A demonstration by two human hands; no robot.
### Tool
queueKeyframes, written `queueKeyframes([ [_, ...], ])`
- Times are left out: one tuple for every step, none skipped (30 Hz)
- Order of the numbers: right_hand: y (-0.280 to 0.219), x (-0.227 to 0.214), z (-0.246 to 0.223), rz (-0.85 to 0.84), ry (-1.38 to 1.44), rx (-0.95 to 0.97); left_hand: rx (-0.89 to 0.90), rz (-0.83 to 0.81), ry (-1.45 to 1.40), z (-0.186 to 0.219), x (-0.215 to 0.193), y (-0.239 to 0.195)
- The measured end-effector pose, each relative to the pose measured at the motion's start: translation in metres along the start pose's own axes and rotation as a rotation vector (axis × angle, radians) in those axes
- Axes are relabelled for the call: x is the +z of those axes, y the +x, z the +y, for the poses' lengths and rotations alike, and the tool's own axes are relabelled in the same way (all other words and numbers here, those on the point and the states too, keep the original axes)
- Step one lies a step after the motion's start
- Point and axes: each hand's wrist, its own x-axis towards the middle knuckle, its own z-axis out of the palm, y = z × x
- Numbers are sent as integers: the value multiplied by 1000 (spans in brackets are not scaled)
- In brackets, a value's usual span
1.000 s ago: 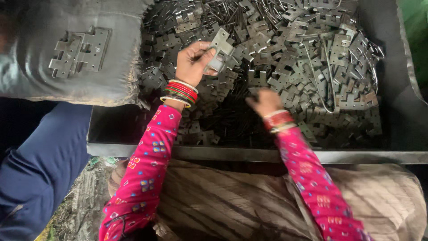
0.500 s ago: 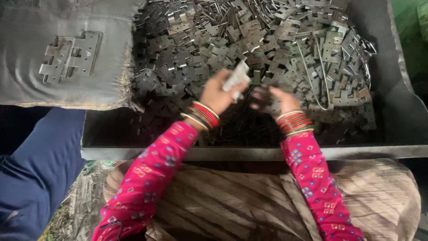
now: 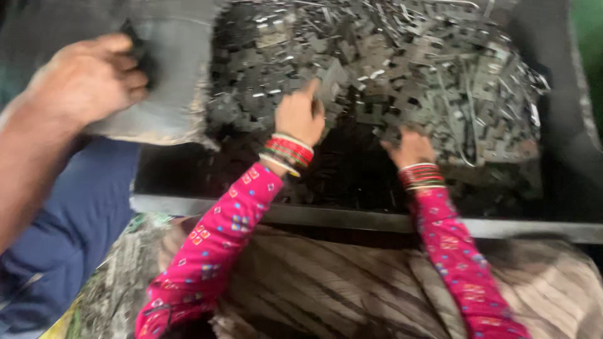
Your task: The person sorts through a bin of metal parts by hand, picking up individual metal pieces and placing them onto a padded surface or back into the bin while other people also reach into the shared container.
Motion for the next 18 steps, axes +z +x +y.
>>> queueKeyframes([
  [2, 0, 10, 13, -145, -66, 21, 21, 113, -3, -20, 11],
  [3, 4, 13, 27, -289, -133, -59, -8, 214, -10, -41, 22],
  [0, 5, 14, 27, -289, -142, -135, -38, 307, -18, -58, 33],
  [-3, 1, 16, 9, -276, -164, -111, 39, 424, -30, -73, 41],
  [-5, -4, 16, -10, -262, -179, -82, 113, 539, -46, -87, 48],
  [-3, -7, 13, -9, -262, -183, -76, 180, 641, -65, -98, 52],
  [-3, -8, 9, -38, -285, -186, -67, 243, 742, -87, -107, 53],
  [-3, -10, 6, -68, -309, -189, -125, 252, 845, -110, -116, 54],
  [-5, -12, 4, -68, -305, -187, -182, 263, 949, -133, -124, 55],
  [-6, -14, 4, -54, -307, -204, -179, 262, 951, -154, -132, 54],
  [-7, -16, 2, -42, -309, -224, -251, 294, 944, -171, -140, 50],
  [-8, -16, 0, -44, -306, -225, -323, 326, 936, -181, -144, 49],
  [-8, -17, -2, -75, -316, -208, -324, 328, 939, -183, -144, 49],
  [-8, -18, -4, -106, -326, -191, -303, 366, 954, -179, -146, 50],
  [-7, -17, -6, -105, -325, -192, -280, 405, 965, -167, -148, 53],
  [-6, -16, -9, -109, -380, -174, -182, 454, 1026, -147, -145, 55],
  [-6, -16, -10, -115, -437, -156, -84, 502, 1083, -121, -135, 54],
  [-6, -16, -11, -115, -438, -156, -50, 404, 940, -94, -125, 50],
])
